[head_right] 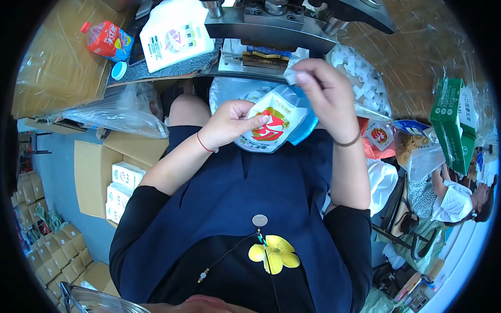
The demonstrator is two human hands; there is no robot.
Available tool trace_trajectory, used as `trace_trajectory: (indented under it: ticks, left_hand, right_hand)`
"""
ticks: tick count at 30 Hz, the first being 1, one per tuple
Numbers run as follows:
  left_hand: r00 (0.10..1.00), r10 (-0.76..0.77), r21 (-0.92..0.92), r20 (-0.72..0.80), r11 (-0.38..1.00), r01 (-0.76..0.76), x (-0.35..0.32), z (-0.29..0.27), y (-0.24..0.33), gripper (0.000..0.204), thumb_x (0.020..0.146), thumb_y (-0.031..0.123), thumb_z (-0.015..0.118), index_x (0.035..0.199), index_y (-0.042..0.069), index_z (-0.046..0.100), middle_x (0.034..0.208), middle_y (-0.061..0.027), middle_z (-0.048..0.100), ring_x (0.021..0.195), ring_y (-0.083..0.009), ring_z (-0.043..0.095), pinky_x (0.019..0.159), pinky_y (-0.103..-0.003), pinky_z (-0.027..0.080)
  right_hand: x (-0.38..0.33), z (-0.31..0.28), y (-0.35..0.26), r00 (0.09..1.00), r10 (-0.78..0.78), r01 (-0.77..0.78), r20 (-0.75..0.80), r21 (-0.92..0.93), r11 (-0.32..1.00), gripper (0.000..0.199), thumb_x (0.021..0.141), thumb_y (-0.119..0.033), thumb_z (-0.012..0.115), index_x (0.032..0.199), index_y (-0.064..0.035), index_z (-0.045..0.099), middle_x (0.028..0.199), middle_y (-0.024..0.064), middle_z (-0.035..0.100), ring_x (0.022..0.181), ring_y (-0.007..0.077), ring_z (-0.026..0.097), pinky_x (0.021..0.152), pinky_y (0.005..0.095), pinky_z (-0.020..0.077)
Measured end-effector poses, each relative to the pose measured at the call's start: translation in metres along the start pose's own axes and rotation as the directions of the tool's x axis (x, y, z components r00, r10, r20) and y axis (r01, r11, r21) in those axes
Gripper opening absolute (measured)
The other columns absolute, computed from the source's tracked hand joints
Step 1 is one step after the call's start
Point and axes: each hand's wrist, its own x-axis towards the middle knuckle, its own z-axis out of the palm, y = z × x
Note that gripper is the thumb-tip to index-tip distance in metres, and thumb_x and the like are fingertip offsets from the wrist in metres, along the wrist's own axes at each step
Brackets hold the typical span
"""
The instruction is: Using a machine to package and seal items into plastic bags at a workstation.
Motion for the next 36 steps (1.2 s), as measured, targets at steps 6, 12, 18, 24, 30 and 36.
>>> trace_trajectory:
  ticks: [6,12,18,24,30,36]
  left_hand:
    - [0.998,0.064,-0.084,-0.022,0.994,-0.066,0.001,0.018,-0.004,0.032,0.094,0.029,0.071,0.102,-0.002,0.073,0.087,-0.0067,0.072,0.079,-0.0077,0.064,0.071,-0.025,0.052]
    - [0.999,0.029,0.108,0.042,0.994,-0.034,0.002,0.019,0.000,0.031,0.097,0.026,0.068,0.106,-0.004,0.071,0.095,-0.0057,0.074,0.083,-0.0075,0.065,0.076,-0.025,0.054]
    - [0.991,0.011,-0.203,0.133,0.979,0.017,-0.001,0.027,0.006,0.035,0.101,0.028,0.062,0.114,-0.003,0.069,0.102,-0.0068,0.074,0.090,-0.0102,0.066,0.084,-0.027,0.053]
    - [0.978,-0.071,-0.432,0.195,0.889,0.151,0.005,0.019,-0.009,0.031,0.094,0.011,0.068,0.121,-0.004,0.065,0.113,-0.0110,0.071,0.100,-0.0145,0.068,0.091,-0.030,0.053]
    - [0.992,-0.127,-0.564,0.011,0.818,0.111,0.036,-0.023,0.012,0.036,0.087,-0.001,0.067,0.122,-0.006,0.062,0.115,-0.0152,0.070,0.101,-0.0218,0.070,0.090,-0.037,0.056]
    - [0.931,0.009,-0.197,-0.365,0.977,-0.086,0.039,-0.054,0.002,0.046,0.090,0.012,0.068,0.130,-0.005,0.054,0.121,-0.0197,0.066,0.105,-0.0250,0.067,0.091,-0.037,0.054]
  right_hand:
    - [0.004,-0.010,0.000,0.984,-0.059,0.124,0.168,-0.415,0.901,0.022,0.099,-0.020,0.060,0.091,0.0001,0.067,0.082,0.0057,0.065,0.076,0.0124,0.060,0.068,0.0268,0.0462]
    - [0.004,-0.006,-0.021,0.991,0.133,-0.124,0.021,-0.236,0.964,0.025,0.095,-0.022,0.067,0.087,0.0012,0.070,0.072,0.0036,0.064,0.070,0.0073,0.056,0.063,0.0239,0.0440]
    - [0.006,-0.021,-0.019,0.974,0.114,0.018,0.195,-0.570,0.821,0.027,0.095,-0.024,0.063,0.088,0.0006,0.070,0.078,0.0150,0.066,0.072,0.0295,0.063,0.066,0.0351,0.0483]
    - [0.007,-0.062,0.024,0.998,0.058,-0.051,-0.021,-0.825,0.563,0.027,0.094,-0.025,0.062,0.113,-0.0065,0.066,0.111,0.0198,0.067,0.100,0.0402,0.063,0.082,0.0440,0.0515]
    - [-0.004,-0.096,0.089,0.958,0.287,-0.090,0.028,-0.916,0.390,0.023,0.087,-0.018,0.067,0.109,-0.0105,0.065,0.107,0.0196,0.063,0.096,0.0398,0.064,0.080,0.0486,0.0524]
    - [-0.015,-0.091,0.114,0.981,0.170,-0.158,-0.090,-0.880,0.448,0.024,0.086,-0.012,0.067,0.109,-0.0060,0.064,0.107,0.0195,0.063,0.097,0.0409,0.063,0.084,0.0458,0.0504]
